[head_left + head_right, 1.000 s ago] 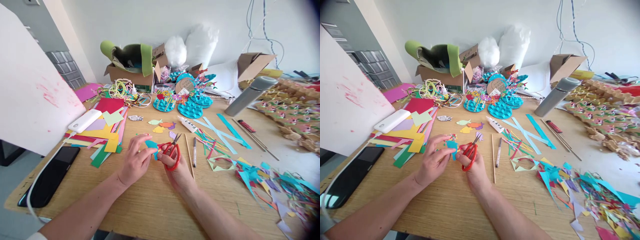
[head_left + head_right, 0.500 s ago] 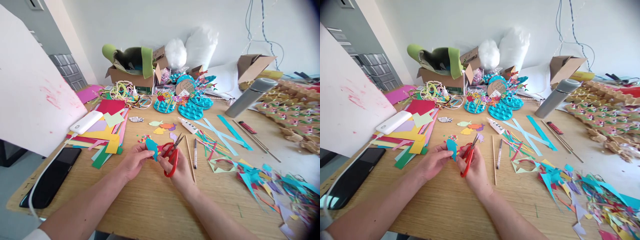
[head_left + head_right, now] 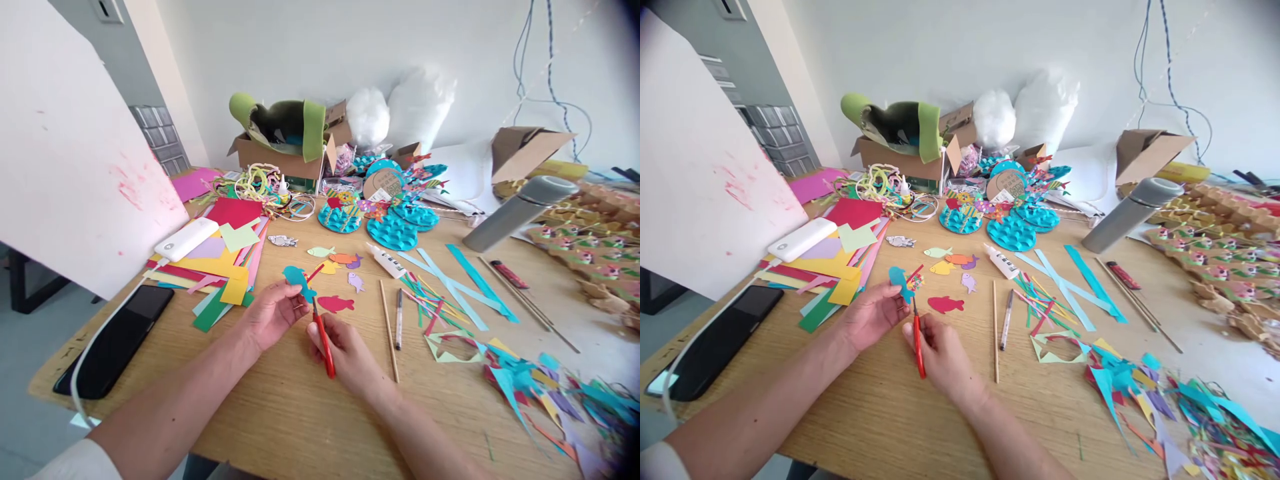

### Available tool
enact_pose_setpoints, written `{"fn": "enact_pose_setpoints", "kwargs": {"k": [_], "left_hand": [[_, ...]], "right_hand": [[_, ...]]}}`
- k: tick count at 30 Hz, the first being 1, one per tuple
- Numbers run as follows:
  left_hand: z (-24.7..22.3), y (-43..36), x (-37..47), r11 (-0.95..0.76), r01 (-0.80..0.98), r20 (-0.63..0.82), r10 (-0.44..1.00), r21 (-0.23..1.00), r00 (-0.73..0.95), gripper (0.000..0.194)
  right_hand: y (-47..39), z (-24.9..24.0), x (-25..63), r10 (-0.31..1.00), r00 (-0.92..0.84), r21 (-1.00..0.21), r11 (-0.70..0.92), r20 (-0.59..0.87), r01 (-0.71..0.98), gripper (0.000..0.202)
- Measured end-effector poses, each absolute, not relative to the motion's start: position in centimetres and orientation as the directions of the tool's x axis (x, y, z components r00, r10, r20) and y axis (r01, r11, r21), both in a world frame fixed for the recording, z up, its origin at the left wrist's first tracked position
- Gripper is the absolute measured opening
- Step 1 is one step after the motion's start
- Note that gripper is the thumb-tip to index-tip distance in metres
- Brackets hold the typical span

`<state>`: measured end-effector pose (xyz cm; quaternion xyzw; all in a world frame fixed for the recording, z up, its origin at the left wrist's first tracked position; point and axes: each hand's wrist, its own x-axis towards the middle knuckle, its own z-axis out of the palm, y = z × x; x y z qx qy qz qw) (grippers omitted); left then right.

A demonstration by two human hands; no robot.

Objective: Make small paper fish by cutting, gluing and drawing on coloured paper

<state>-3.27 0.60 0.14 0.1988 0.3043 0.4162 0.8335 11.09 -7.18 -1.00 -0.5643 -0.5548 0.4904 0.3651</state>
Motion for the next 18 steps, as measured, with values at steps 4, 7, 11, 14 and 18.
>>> {"fn": "enact_pose_setpoints", "kwargs": {"k": [4, 7, 11, 14, 18], "left_hand": [[-0.07, 0.46, -3.05, 0.580, -0.531, -0.357, 0.808, 0.617, 0.468, 0.014], [-0.12, 0.42, -2.95, 0.572, -0.519, -0.365, 0.814, 0.634, 0.452, 0.015], [-0.04, 0.32, -2.91, 0.566, -0.509, -0.366, 0.818, 0.649, 0.443, 0.014], [0.04, 0.20, -2.86, 0.571, -0.503, -0.378, 0.815, 0.649, 0.439, 0.014], [0.15, 0.23, -2.80, 0.583, -0.517, -0.406, 0.811, 0.627, 0.422, 0.014]], "right_hand": [[-7.42, -0.60, 10.85, 0.977, -0.128, -0.962, -0.135, -0.168, 0.237, 0.061], [-7.48, -0.40, 10.90, 0.970, -0.145, -0.967, -0.167, -0.197, 0.192, 0.061], [-7.52, -0.36, 10.92, 0.969, -0.155, -0.973, -0.166, -0.191, 0.163, 0.059], [-7.53, -0.31, 10.88, 0.973, -0.149, -0.976, -0.155, -0.178, 0.155, 0.057], [-7.50, -0.16, 10.84, 0.972, -0.145, -0.977, -0.163, -0.182, 0.138, 0.056]]}}
